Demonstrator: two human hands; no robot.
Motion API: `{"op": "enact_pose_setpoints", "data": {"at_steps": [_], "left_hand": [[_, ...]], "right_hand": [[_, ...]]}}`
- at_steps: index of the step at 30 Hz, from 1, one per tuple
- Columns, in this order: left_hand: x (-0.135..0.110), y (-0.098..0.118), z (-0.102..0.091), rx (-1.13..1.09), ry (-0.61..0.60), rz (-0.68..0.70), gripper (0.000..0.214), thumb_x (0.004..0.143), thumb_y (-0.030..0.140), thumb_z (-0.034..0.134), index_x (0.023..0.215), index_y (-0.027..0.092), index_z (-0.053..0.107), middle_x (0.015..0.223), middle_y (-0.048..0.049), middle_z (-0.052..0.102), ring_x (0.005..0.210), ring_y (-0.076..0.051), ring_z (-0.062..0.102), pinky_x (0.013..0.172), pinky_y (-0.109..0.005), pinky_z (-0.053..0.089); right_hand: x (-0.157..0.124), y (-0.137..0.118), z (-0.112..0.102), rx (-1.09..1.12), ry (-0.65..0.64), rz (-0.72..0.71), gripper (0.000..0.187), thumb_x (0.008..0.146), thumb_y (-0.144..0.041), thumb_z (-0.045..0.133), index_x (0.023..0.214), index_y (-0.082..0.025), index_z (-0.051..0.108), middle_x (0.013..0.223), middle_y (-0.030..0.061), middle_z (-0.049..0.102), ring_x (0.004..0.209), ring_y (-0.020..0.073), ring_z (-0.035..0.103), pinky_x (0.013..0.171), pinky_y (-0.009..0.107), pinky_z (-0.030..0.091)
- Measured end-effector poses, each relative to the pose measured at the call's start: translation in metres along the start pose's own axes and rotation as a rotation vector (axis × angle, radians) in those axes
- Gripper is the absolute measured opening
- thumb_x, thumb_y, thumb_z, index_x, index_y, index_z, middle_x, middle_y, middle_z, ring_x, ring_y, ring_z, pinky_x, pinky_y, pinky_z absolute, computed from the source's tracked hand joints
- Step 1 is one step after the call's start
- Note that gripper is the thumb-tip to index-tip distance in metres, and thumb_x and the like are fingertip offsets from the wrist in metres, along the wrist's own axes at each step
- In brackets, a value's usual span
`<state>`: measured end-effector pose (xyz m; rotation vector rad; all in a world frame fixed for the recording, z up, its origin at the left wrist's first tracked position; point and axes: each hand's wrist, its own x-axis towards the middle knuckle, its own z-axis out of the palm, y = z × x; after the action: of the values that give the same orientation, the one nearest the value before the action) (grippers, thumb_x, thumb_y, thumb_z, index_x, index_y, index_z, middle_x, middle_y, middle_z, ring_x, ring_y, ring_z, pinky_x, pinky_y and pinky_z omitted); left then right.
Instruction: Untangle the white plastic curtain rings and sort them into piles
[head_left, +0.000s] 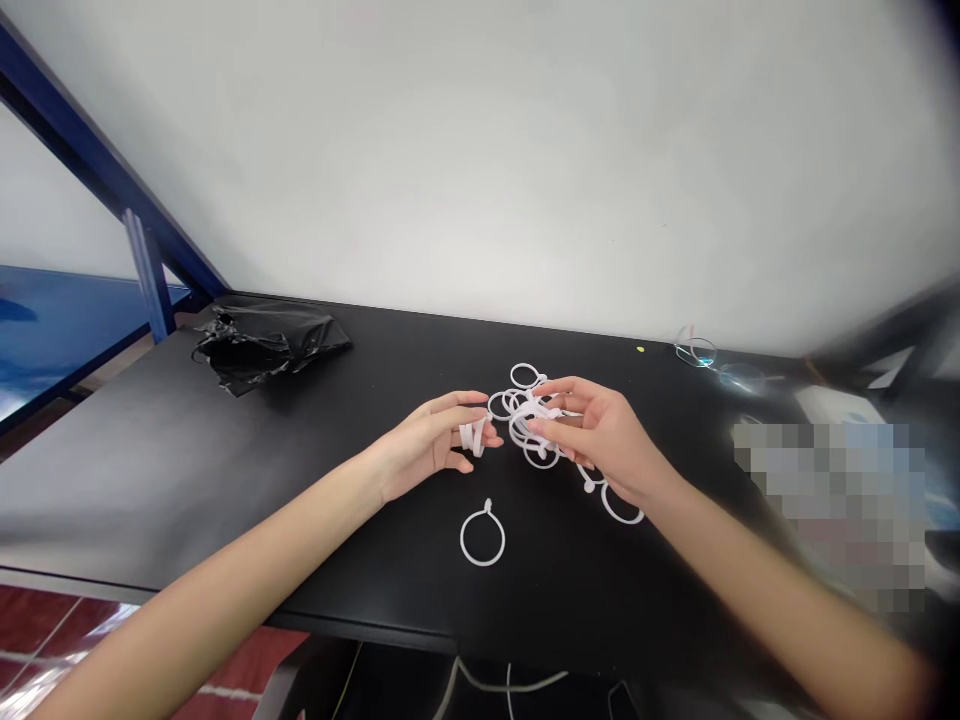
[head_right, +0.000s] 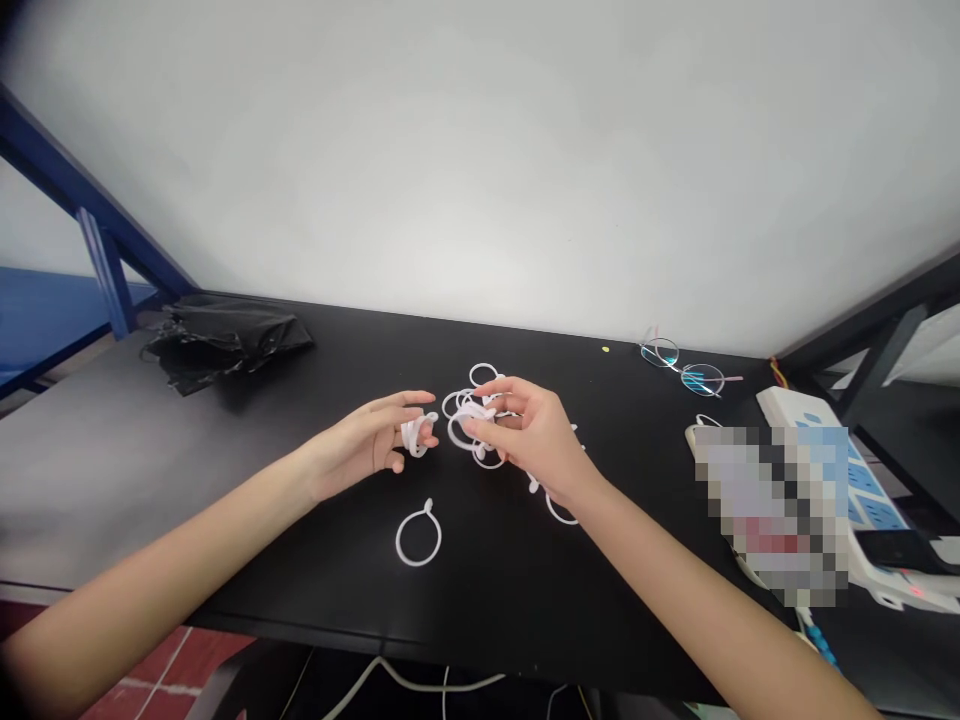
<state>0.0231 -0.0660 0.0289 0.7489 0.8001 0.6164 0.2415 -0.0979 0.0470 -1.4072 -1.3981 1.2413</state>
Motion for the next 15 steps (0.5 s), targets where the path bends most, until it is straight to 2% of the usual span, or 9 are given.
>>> {"op": "enact_pose_setpoints", "data": {"at_steps": [2, 4, 7, 10, 13, 14, 15], "left_hand": [[-0.002, -0.003, 0.005, -0.093, -0.025, 0.024, 0.031, 0.088, 0.03, 0.061, 0.116, 0.018, 0.056, 0.098, -0.0115, 0.069, 0.096, -0.022, 0.067, 0.057, -0.022, 0.052], [-0.004, -0.006, 0.008, -0.16, -0.04, 0.066, 0.031, 0.09, 0.033, 0.056, 0.116, 0.017, 0.058, 0.106, -0.0136, 0.069, 0.1, -0.023, 0.066, 0.069, -0.028, 0.056], [-0.005, -0.007, 0.01, -0.202, -0.031, 0.12, 0.032, 0.09, 0.034, 0.056, 0.116, 0.015, 0.06, 0.106, -0.0133, 0.069, 0.099, -0.023, 0.065, 0.085, -0.035, 0.054], [-0.005, -0.006, 0.011, -0.225, -0.062, 0.134, 0.033, 0.091, 0.033, 0.056, 0.119, 0.015, 0.06, 0.108, -0.0135, 0.069, 0.103, -0.025, 0.064, 0.085, -0.037, 0.054], [-0.006, -0.005, 0.011, -0.228, -0.086, 0.15, 0.033, 0.092, 0.032, 0.055, 0.122, 0.017, 0.058, 0.115, -0.0148, 0.067, 0.113, -0.027, 0.061, 0.083, -0.036, 0.054], [-0.006, -0.005, 0.01, -0.22, -0.088, 0.152, 0.034, 0.092, 0.032, 0.054, 0.122, 0.017, 0.058, 0.118, -0.0154, 0.066, 0.116, -0.029, 0.059, 0.083, -0.035, 0.054], [-0.006, -0.005, 0.01, -0.208, -0.095, 0.155, 0.034, 0.092, 0.033, 0.054, 0.123, 0.017, 0.057, 0.12, -0.0161, 0.065, 0.119, -0.03, 0.057, 0.082, -0.035, 0.054]], "right_hand": [[0.0, 0.003, 0.008, 0.086, 0.053, -0.019, 0.04, 0.07, -0.037, 0.08, 0.101, -0.018, 0.063, 0.083, 0.0019, 0.064, 0.049, 0.0069, 0.051, 0.034, 0.018, 0.035], [-0.003, 0.006, 0.017, 0.088, 0.064, -0.126, 0.035, 0.073, -0.033, 0.078, 0.101, -0.019, 0.063, 0.088, 0.0042, 0.067, 0.058, 0.0109, 0.058, 0.038, 0.019, 0.041], [-0.008, 0.011, 0.025, -0.052, 0.007, -0.332, 0.027, 0.078, -0.025, 0.073, 0.104, -0.022, 0.064, 0.1, 0.0063, 0.069, 0.069, 0.0133, 0.063, 0.049, 0.023, 0.05], [-0.011, 0.014, 0.023, -0.193, -0.003, -0.514, 0.023, 0.084, -0.017, 0.065, 0.105, -0.023, 0.065, 0.104, 0.0057, 0.07, 0.07, 0.013, 0.064, 0.052, 0.024, 0.051], [-0.015, 0.016, 0.018, -0.261, 0.124, -0.677, 0.011, 0.085, -0.013, 0.062, 0.092, -0.021, 0.065, 0.082, 0.0015, 0.068, 0.062, 0.0109, 0.06, 0.054, 0.024, 0.049], [-0.017, 0.017, 0.018, -0.297, 0.108, -0.702, 0.006, 0.084, -0.014, 0.063, 0.086, -0.02, 0.064, 0.071, -0.0012, 0.064, 0.057, 0.0096, 0.056, 0.053, 0.023, 0.047], [-0.019, 0.017, 0.018, -0.354, 0.041, -0.698, 0.005, 0.083, -0.016, 0.066, 0.081, -0.019, 0.062, 0.062, -0.0041, 0.058, 0.052, 0.0085, 0.052, 0.051, 0.022, 0.044]]}}
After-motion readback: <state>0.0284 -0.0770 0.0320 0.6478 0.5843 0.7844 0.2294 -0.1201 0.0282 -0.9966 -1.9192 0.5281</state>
